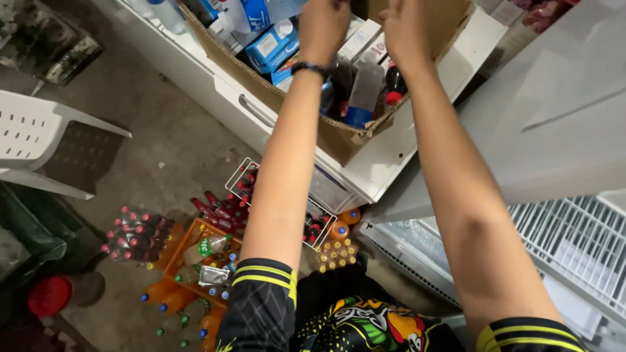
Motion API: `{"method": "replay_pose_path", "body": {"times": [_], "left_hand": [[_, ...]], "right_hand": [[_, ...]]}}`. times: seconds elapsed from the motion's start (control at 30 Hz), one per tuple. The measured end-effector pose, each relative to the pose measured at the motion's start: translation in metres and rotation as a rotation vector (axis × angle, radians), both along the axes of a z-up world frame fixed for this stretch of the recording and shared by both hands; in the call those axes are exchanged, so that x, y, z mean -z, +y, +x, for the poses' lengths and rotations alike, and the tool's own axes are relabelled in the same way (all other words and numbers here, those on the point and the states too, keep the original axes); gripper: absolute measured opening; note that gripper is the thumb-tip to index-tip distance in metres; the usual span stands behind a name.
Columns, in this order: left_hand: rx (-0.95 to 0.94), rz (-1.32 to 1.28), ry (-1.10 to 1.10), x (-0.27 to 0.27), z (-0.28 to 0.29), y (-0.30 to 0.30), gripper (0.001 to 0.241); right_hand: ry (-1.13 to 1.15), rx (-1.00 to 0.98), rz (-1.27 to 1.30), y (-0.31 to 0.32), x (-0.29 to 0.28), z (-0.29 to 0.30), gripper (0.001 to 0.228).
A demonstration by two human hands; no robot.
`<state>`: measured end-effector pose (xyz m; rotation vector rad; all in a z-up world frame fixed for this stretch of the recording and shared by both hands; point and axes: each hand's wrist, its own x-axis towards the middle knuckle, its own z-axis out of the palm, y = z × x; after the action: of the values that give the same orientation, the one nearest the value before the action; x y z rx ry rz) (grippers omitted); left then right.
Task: Stocking various milk cartons and bottled drinks from a cardboard box onto refrigerator shelves.
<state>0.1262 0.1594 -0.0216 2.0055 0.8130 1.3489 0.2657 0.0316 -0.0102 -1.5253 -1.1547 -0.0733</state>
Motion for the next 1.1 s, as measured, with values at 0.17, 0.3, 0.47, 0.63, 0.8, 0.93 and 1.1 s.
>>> {"method": "replay_pose_path", "body": {"times": [0.17, 0.3, 0.47, 0.63, 0.8, 0.93, 1.1], "left_hand": [[-0.162, -0.048, 0.255, 0.004, 0.01, 0.007, 0.02], [-0.217, 0.002, 0.517, 0.018, 0.003, 0.014, 0.015], [-0.184, -0.051, 0.663, 0.018, 0.002, 0.009, 0.016], [-0.168, -0.139, 0.764, 0.022, 0.003, 0.01, 0.02], [-0.158, -0.153, 0.792, 0.018, -0.001, 0.005, 0.021], [-0.189, -0.127, 0.786, 0.022, 0.0, 0.005, 0.022], [-0.224, -0.11, 0.773, 0.009, 0.002, 0.004, 0.022]], "right_hand": [[-0.343, -0.038, -0.301, 0.04, 0.02, 0.025, 0.016], [-0.523, -0.202, -0.845, 0.033, 0.015, 0.003, 0.042], [-0.44, -0.194, -0.953, 0.029, 0.008, -0.012, 0.043], [-0.505, -0.203, -1.024, 0.035, 0.018, -0.006, 0.053], [-0.481, -0.227, -1.06, 0.028, 0.013, -0.011, 0.044], [-0.497, -0.229, -1.041, 0.026, 0.013, -0.017, 0.038], [-0.622, -0.258, -1.123, 0.046, -0.012, -0.023, 0.044]]}}
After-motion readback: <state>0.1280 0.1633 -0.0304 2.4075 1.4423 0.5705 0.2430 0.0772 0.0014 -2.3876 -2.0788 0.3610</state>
